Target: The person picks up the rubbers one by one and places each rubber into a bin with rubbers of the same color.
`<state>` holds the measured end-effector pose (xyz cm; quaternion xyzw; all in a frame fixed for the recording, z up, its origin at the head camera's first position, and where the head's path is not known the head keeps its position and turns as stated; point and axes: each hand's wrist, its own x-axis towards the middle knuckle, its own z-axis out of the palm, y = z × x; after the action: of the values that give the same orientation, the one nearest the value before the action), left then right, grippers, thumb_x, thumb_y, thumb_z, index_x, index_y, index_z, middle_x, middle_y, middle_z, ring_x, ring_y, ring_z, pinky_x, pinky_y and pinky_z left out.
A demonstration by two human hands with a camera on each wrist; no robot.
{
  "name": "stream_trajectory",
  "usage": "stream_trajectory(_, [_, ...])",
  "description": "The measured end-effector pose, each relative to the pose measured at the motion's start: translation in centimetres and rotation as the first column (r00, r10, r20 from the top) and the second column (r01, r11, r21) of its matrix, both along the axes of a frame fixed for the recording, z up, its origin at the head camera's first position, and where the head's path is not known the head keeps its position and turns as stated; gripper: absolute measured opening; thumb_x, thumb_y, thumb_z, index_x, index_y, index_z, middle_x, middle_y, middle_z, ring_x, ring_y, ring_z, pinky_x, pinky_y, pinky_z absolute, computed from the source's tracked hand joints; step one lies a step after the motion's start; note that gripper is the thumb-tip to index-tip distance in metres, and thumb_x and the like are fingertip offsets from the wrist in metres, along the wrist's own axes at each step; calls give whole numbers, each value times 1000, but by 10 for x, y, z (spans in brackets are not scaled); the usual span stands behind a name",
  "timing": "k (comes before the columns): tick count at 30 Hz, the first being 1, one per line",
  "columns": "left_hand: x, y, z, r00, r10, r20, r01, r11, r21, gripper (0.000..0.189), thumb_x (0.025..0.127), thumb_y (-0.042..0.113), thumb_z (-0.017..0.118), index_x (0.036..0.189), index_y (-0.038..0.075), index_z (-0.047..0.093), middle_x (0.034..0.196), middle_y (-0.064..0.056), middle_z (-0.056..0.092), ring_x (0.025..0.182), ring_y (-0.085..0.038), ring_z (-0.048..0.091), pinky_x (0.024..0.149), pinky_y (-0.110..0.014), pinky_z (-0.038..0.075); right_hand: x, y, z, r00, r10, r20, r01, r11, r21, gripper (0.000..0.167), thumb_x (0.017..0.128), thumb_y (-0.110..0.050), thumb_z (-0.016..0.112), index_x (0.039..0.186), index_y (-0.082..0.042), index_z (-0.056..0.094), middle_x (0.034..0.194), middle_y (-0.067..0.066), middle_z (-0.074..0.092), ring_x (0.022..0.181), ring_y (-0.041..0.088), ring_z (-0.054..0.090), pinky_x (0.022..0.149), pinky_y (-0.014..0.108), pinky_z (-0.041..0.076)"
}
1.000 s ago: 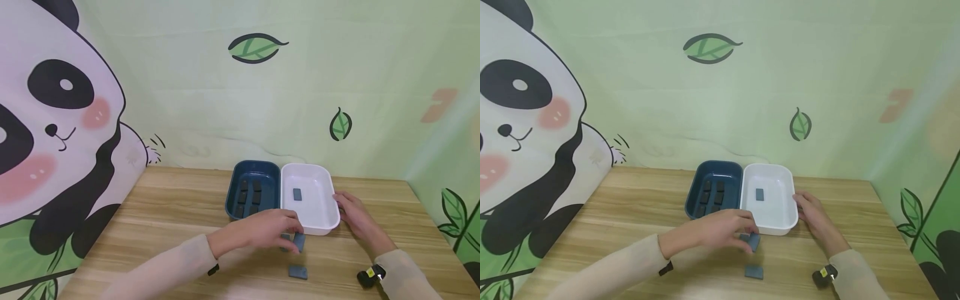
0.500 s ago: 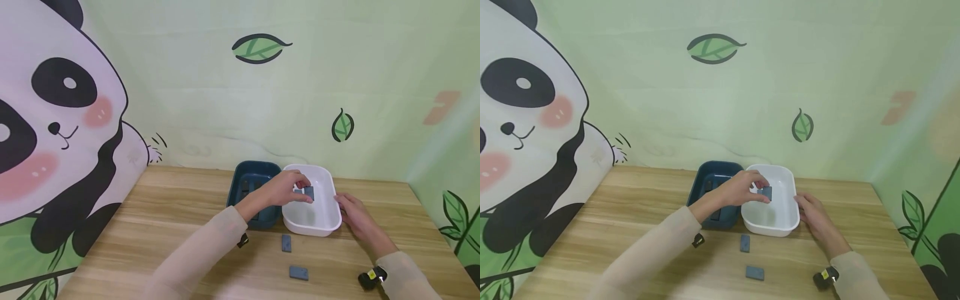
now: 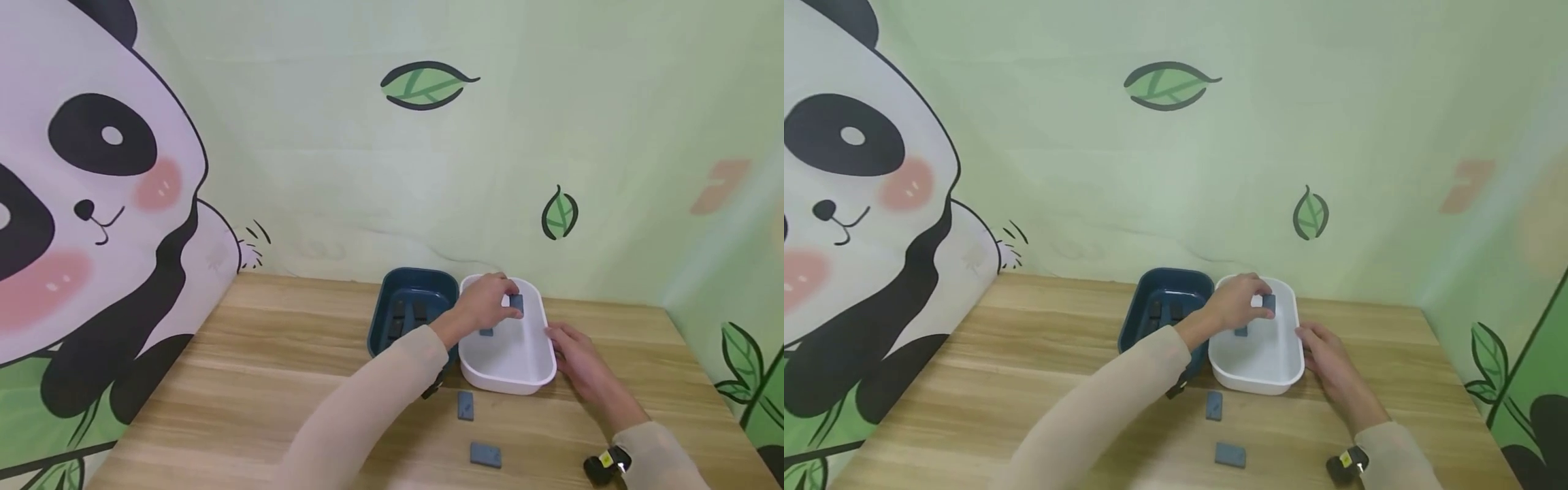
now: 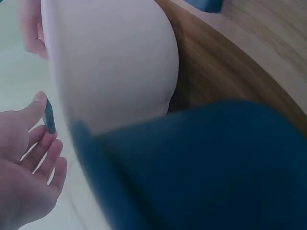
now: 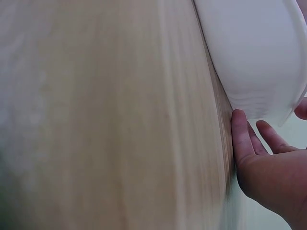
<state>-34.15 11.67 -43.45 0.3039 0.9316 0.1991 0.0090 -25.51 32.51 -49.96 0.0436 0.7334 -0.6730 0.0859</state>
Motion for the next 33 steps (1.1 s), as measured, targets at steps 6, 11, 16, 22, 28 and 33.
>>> stream_trajectory(6, [-6, 8, -19, 1000, 21, 10, -20, 996, -84, 46, 94, 41, 81, 133, 19, 73, 119, 5, 68, 100, -8, 56, 90, -19, 50, 0, -3, -1, 1000, 0, -7, 0, 1000, -1, 59, 114, -30, 46, 153, 13, 35, 130, 8, 62, 107, 3, 62, 91, 25, 58])
stream_trajectory(11, [-12, 8, -39, 1000, 10, 6, -9, 990, -138, 47, 92, 43, 82, 133, 21, 74, 116, 7, 67, 96, -8, 55, 88, -19, 49, -1, -2, -2, 1000, -1, -9, 1, 1000, 3, 58, 114, -30, 46, 152, 13, 36, 134, 15, 60, 107, 3, 62, 91, 26, 58])
stream_trajectory(16, [-16, 11, -51, 1000, 23, 17, -19, 984, -177, 50, 92, 46, 82, 136, 25, 73, 125, 9, 67, 102, -7, 58, 98, -21, 51, -2, 0, -3, 1000, -5, -12, 5, 1000, -3, 59, 114, -28, 45, 153, 14, 35, 131, 12, 61, 106, 3, 62, 91, 25, 58])
stream_trajectory(22, [-13, 11, -52, 999, -14, -37, 5, 973, -229, 48, 93, 47, 81, 136, 25, 73, 126, 7, 66, 104, -9, 57, 100, -25, 51, -3, 1, -3, 1000, -3, -16, 4, 1000, 5, 59, 114, -29, 45, 153, 13, 35, 132, 13, 60, 106, 3, 62, 90, 25, 58])
stream_trajectory(28, [-8, 10, -50, 997, -42, -68, 19, 953, -301, 44, 93, 49, 80, 130, 25, 74, 116, 9, 66, 98, -10, 53, 90, -26, 51, -3, 2, -5, 1000, -3, -14, 3, 1000, 5, 59, 114, -28, 45, 155, 14, 33, 135, 15, 59, 106, 2, 61, 90, 24, 58])
stream_trajectory(33, [-8, 10, -52, 999, -24, -45, 8, 945, -328, 42, 94, 50, 78, 128, 25, 74, 112, 9, 65, 97, -10, 53, 89, -27, 50, -3, 3, -6, 1000, 12, -2, -12, 1000, 25, 62, 115, -31, 43, 157, 12, 31, 152, 29, 46, 109, 0, 60, 92, 22, 56])
